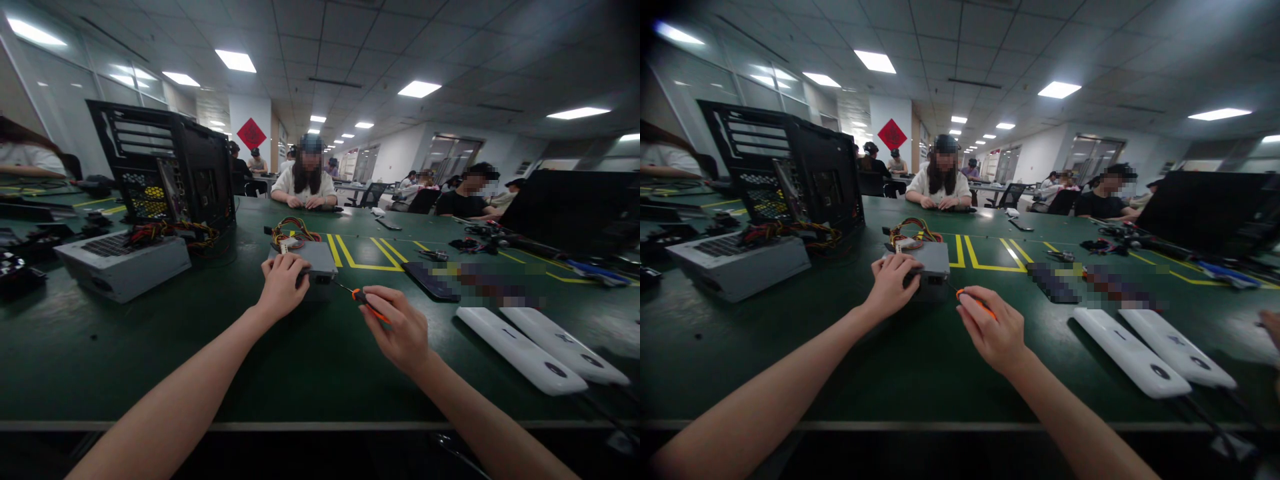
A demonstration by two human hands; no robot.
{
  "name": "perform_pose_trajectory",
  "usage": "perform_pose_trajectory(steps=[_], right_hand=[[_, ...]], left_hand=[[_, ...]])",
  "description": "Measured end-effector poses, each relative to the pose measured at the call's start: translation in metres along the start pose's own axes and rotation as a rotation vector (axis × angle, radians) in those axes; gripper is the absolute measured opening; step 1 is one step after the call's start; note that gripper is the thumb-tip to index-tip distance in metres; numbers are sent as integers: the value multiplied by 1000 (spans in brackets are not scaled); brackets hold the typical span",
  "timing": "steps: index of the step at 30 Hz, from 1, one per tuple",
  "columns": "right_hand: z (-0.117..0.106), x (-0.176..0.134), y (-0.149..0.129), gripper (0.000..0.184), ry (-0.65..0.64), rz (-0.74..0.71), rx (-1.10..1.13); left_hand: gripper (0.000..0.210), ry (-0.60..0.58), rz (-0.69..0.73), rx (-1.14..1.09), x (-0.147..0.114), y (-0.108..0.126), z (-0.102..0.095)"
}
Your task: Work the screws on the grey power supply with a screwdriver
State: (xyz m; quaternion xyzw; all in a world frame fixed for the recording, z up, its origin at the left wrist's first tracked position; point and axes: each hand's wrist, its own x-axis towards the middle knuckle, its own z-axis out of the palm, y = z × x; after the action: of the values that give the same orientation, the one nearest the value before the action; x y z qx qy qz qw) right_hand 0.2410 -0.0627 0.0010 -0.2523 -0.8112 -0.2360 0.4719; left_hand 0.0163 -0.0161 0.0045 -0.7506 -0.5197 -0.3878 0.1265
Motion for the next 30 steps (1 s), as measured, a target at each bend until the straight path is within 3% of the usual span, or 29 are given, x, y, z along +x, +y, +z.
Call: perform_pose_trajectory(steps=[14, 20, 26, 30], right_hand=[[-1, -4, -1, 36, -40, -21, -106], [2, -4, -6, 37, 0, -165, -167], [-1, 0, -10, 21, -85, -237, -41], [1, -3, -12, 23, -141, -230, 22]], left_hand=[[19, 0, -1, 5, 0, -1, 0], [19, -3, -13, 10, 0, 0, 0], [19, -2, -2, 10, -1, -1, 0], [19, 5, -1, 15, 0, -1, 1]])
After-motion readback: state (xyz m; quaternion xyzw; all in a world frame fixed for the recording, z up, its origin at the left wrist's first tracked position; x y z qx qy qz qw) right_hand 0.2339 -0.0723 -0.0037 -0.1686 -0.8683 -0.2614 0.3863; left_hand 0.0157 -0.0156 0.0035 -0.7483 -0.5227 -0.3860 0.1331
